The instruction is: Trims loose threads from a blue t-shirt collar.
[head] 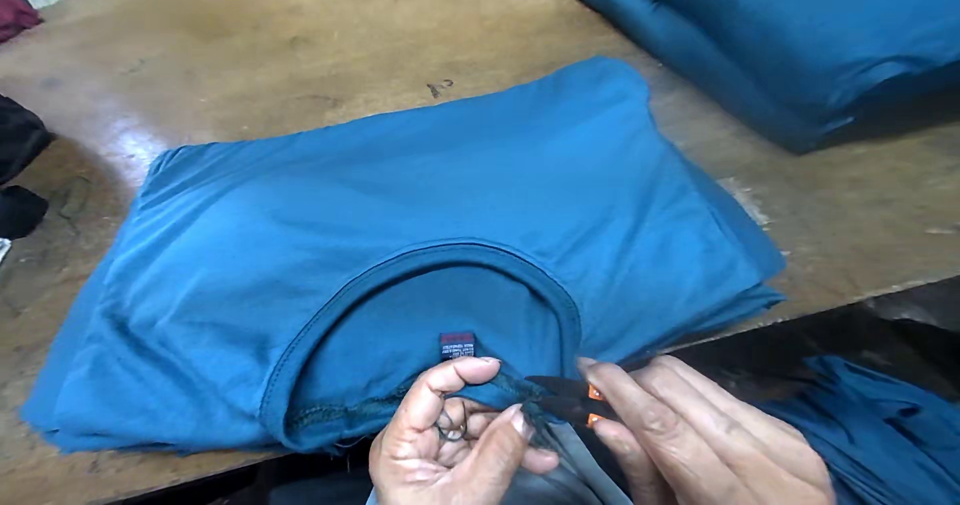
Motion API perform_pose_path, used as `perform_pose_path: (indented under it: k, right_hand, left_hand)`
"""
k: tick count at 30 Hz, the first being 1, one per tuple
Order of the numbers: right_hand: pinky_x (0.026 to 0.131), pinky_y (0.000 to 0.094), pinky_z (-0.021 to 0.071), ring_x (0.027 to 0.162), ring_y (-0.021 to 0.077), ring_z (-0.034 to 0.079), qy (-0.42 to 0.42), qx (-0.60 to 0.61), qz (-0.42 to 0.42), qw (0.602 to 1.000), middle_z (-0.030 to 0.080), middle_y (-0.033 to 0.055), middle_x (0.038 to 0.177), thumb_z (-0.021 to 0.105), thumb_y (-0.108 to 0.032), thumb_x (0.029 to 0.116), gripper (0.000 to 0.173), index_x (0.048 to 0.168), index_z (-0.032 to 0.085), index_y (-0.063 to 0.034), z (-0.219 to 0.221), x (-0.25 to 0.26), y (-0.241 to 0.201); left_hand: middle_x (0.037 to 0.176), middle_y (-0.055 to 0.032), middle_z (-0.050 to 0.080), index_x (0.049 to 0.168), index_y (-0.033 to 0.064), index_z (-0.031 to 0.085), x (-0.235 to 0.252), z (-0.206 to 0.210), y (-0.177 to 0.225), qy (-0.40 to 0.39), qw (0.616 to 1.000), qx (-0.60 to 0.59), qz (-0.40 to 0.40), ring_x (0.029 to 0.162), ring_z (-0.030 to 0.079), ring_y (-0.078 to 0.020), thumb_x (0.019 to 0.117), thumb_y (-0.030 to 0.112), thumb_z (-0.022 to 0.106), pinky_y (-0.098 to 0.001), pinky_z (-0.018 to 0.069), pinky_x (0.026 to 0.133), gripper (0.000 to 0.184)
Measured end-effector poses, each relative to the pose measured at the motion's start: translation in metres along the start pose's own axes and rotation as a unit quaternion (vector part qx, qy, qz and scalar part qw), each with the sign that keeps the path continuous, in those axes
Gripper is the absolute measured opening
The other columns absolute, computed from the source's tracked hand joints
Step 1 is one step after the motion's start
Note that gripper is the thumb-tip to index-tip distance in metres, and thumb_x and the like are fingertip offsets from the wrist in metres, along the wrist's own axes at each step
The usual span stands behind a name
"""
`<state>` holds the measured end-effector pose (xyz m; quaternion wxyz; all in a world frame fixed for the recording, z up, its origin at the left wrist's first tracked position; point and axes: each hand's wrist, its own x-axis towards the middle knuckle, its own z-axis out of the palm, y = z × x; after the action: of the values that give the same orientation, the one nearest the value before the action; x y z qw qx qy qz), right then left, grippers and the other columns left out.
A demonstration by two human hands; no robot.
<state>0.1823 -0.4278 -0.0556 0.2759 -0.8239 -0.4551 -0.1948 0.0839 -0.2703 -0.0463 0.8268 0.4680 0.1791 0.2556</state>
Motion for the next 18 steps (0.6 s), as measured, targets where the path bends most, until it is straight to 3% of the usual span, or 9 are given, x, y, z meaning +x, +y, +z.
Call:
perform_pose_path:
  k: [7,11,14,18]
  right_hand:
    - [0.057,0.0329,0.0423,0.07,0.0222,0.056,-0.022,0.006,-0.011,1.0,0.06,0.009,0.077,0.044,-0.031,0.1092,0.038,0.117,0.069,-0.004,-0.008,-0.002,0.003]
    - [0.064,0.0314,0.0474,0.076,0.0211,0.06,-0.049,0.055,0.025,0.997,0.065,0.012,0.085,0.039,-0.031,0.1106,0.041,0.119,0.068,-0.0031,-0.018,-0.005,0.009]
    - [0.066,0.03,0.0479,0.078,0.0197,0.06,-0.04,0.076,0.041,0.995,0.065,0.0124,0.086,0.036,-0.032,0.1114,0.044,0.119,0.068,-0.0028,-0.014,-0.008,0.009]
    - [0.063,0.0312,0.0482,0.076,0.0212,0.061,-0.04,0.053,0.03,0.997,0.066,0.0124,0.085,0.039,-0.031,0.1104,0.042,0.117,0.069,-0.0027,-0.007,-0.007,0.003]
  left_hand:
    - [0.086,-0.0162,0.074,0.118,-0.0089,0.064,0.0,0.0,0.001,0.002,1.0,0.006,0.003,0.066,0.074,-0.022,0.0834,-0.015,0.073,-0.0379,0.0665,0.061,0.037]
    - [0.105,-0.015,0.073,0.116,-0.0051,0.069,0.0,-0.007,-0.003,-0.033,0.997,0.039,0.053,0.073,0.074,-0.0195,0.0875,-0.012,0.071,-0.0358,0.0664,0.061,0.03]
    - [0.111,-0.0142,0.071,0.122,-0.0066,0.063,-0.001,-0.011,-0.001,-0.088,0.989,0.107,0.059,0.083,0.074,-0.0194,0.0878,-0.001,0.075,-0.0338,0.0661,0.064,0.036]
    - [0.077,-0.0107,0.073,0.119,-0.0093,0.06,-0.002,-0.007,0.005,-0.085,0.984,0.151,0.035,0.061,0.071,-0.0158,0.0812,0.002,0.084,-0.0284,0.0608,0.052,0.046]
